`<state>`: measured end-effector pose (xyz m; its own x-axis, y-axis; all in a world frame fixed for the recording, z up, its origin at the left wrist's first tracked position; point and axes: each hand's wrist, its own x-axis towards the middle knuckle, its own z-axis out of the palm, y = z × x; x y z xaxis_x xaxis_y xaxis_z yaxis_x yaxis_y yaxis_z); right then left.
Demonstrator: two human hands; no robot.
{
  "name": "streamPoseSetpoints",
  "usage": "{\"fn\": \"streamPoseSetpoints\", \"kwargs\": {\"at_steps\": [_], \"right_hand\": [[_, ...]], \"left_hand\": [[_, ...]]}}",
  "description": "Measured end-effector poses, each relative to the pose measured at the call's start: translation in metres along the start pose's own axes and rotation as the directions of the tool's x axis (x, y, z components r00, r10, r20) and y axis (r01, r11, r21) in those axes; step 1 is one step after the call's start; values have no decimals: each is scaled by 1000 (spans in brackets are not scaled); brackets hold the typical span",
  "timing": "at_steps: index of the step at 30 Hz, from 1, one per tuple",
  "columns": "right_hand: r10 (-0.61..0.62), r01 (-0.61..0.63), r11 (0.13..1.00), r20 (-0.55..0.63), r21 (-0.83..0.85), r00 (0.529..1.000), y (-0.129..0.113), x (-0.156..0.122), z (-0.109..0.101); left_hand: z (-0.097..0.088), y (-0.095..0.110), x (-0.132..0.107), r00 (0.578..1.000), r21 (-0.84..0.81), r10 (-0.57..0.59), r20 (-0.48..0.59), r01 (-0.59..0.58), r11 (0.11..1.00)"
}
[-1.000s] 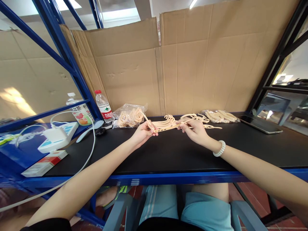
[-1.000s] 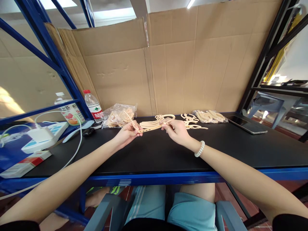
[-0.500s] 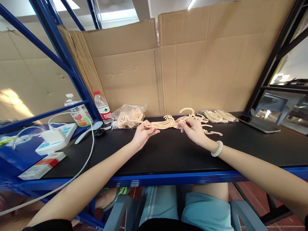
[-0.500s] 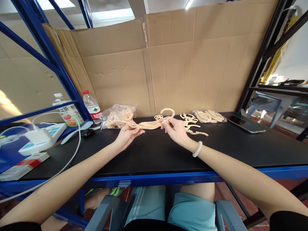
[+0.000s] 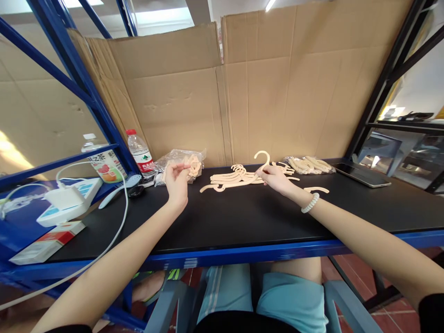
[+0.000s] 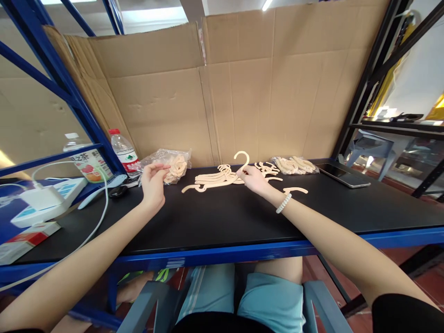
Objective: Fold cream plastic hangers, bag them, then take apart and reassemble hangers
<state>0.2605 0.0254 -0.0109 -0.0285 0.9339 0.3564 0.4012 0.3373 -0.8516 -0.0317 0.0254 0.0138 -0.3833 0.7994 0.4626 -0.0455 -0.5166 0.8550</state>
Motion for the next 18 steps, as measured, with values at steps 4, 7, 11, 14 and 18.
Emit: {"fn": "streamPoseSetpoints", "kwargs": {"at_steps": [4,7,11,14,18], "right_hand": [[12,-11,1000,89,-17,996,1,-3,7],[-9,11,1000,97,-17,995,3,-5,11],[-14,23,996,101,-91,995,6,-7,14],[4,26,985,176,-169,984,5,-9,14],[-1,58,971,242,-231,970,2,-11,13]], "left_hand": [[4,-3,-9,775,394,274,570,-550,736],[8,-7,-22,473,345,136,870,-783,518],[9,-11,-29,408,352,6,913,-795,494],[6,-10,-26,392,358,-34,919,-796,488],[1,-5,-20,360,363,-97,928,-813,454]]}}
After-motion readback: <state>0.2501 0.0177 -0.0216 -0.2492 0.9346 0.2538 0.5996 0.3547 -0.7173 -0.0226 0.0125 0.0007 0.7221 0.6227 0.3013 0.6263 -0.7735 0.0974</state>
